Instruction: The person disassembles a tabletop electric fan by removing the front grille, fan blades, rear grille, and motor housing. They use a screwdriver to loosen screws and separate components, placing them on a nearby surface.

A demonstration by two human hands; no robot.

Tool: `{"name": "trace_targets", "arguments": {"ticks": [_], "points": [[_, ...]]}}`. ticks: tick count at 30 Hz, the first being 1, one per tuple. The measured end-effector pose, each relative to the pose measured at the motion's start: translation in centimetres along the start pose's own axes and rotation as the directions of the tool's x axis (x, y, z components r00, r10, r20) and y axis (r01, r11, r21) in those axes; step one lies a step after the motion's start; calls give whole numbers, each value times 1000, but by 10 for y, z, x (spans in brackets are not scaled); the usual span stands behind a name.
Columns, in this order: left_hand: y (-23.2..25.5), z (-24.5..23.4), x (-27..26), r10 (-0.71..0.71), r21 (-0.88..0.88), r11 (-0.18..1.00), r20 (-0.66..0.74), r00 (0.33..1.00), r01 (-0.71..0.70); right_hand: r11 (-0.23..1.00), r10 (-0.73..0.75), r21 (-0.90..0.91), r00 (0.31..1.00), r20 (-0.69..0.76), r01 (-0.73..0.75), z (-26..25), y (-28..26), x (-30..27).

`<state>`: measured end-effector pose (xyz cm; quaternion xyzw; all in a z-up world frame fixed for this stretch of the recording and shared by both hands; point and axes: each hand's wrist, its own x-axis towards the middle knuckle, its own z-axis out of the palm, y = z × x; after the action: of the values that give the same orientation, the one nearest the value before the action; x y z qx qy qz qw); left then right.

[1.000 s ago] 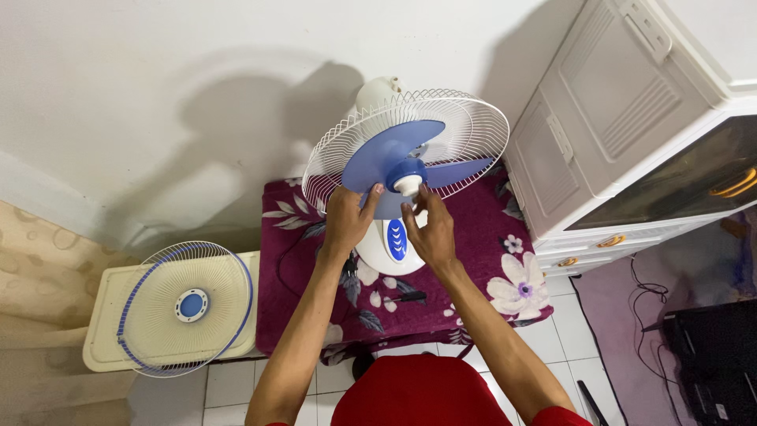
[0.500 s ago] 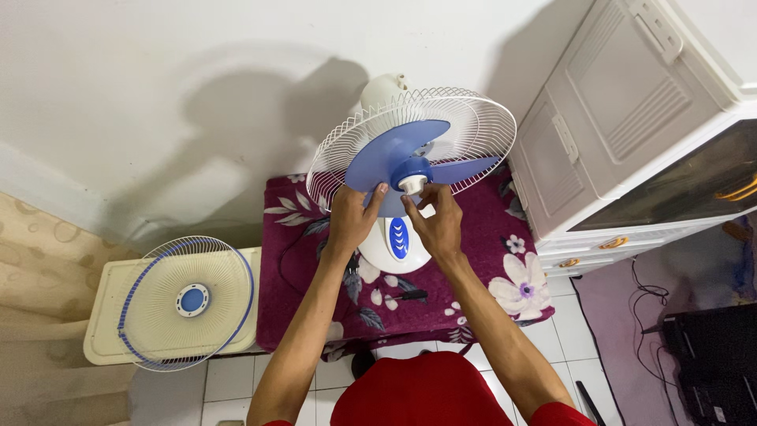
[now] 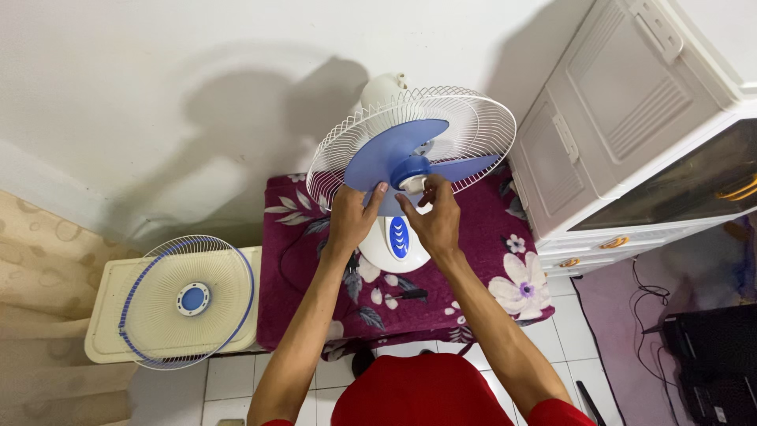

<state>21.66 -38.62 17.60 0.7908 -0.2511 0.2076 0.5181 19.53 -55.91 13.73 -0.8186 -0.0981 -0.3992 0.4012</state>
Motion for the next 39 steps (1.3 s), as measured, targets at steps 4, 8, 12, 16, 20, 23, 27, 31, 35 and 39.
{"name": "trace_targets", "arguments": {"ticks": [4,8,12,16,20,23,27,31,35,39], "points": [[-1,0,2,-3,8,1000,12,1000,3,980,195,8,971,137,-198,3,4,3],[2,-2,1,3,13,1000,9,1000,-3,920,391,-116,897,204,-375,1,7,0],[3,-1,4,-43,18,999,37,998,43,987,154,22,982,110,-157,3,12,-4],[-15,6,-4,-4,65,998,-25,1000,5,986,135,78,980,146,-148,12,27,-15],[-61,32,-78,40,218,976,-319,947,32,982,161,55,957,241,-179,17,52,-65],[-109,61,-165,-257,353,858,-333,907,373,949,288,0,868,405,-314,15,66,-127],[-166,80,-280,-574,577,574,-221,788,580,869,451,-93,699,555,-487,5,75,-210],[-186,77,-315,-439,598,646,-216,872,473,853,472,-128,646,600,-506,2,82,-237],[-191,60,-302,-598,615,583,-117,793,531,891,401,-101,665,630,-442,11,88,-235],[-182,46,-289,-425,447,775,-156,892,447,870,426,-111,621,658,-479,21,89,-237]]}}
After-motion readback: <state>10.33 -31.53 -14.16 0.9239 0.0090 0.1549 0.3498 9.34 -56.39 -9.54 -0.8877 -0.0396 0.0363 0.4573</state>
